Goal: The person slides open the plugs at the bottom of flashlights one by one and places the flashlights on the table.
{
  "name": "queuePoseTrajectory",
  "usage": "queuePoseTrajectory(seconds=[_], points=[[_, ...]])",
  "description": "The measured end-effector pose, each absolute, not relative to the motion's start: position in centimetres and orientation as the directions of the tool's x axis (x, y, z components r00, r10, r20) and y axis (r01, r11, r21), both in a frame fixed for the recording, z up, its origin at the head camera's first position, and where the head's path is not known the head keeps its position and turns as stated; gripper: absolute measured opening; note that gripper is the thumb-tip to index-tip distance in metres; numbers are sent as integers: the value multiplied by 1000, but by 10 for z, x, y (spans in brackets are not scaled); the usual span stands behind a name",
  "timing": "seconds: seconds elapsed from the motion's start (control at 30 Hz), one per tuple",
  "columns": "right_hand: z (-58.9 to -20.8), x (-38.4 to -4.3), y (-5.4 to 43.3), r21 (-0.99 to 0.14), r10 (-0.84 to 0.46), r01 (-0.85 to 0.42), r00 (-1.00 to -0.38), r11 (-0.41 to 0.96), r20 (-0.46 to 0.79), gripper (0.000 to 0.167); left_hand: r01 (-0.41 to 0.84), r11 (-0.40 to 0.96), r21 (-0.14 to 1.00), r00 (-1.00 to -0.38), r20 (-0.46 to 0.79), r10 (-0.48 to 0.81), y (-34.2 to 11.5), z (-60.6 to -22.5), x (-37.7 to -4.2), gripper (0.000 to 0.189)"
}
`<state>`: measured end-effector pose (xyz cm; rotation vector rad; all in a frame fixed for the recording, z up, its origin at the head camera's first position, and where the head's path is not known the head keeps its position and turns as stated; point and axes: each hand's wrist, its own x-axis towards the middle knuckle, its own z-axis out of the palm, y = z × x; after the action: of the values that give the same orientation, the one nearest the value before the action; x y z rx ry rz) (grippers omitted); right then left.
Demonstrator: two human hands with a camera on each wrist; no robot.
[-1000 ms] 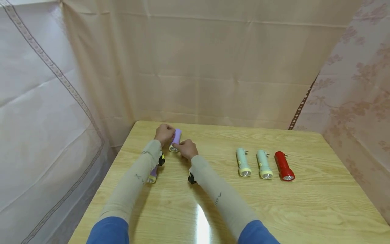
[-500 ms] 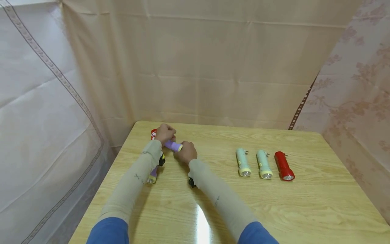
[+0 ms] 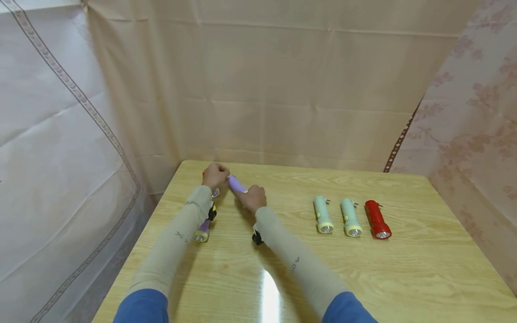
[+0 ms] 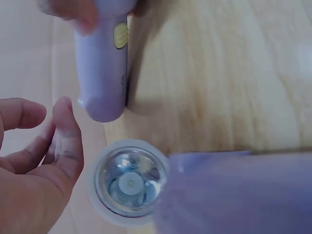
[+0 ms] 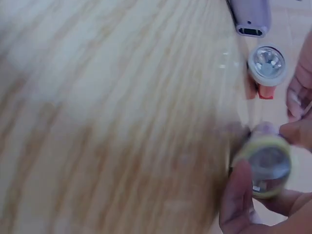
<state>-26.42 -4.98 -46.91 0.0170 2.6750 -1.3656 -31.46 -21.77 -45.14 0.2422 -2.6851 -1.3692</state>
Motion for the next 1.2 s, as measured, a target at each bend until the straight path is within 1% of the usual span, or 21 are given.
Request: queuePoseTrajectory(seconds=[0.17,0.27,0.4,0.5,0.7,0.77,0.87,0.97,1.2], points=[[-467,-271,-42,-810,-101,92,-978,579,-183,36,-133,525,841,-988,-67,-142,-217,-454,-317,21],[-470,-276,-38,-829,-119,127,-967,545,-227,34,-156,537,829,-985,-91,-146,-214,-455,-318,21],[-474,-280,-31,-888,-151,204,-946,412,-287,36,-169,565,807,-982,-89,-167,-211,-454,-318,23],[-475,-281,-27,-916,-169,253,-934,310,-315,39,-172,555,814,-981,-88,-175,-211,-453,-319,23],[-476,-276,-26,-940,-190,286,-928,186,-320,41,-202,562,802,-978,-142,-150,-213,-458,-321,32],[-476,-274,-27,-943,-205,296,-924,150,-322,40,-218,526,822,-976,-174,-133,-214,-462,-322,35],[-476,-274,-29,-946,-235,305,-917,106,-322,39,-241,414,878,-970,-211,-117,-216,-466,-325,36],[-478,-275,-30,-948,-259,306,-912,86,-317,37,-242,344,907,-970,-216,-113,-218,-468,-326,37],[-480,-275,-30,-952,-288,294,-907,85,-306,34,-244,307,920,-969,-223,-101,-215,-465,-321,36]])
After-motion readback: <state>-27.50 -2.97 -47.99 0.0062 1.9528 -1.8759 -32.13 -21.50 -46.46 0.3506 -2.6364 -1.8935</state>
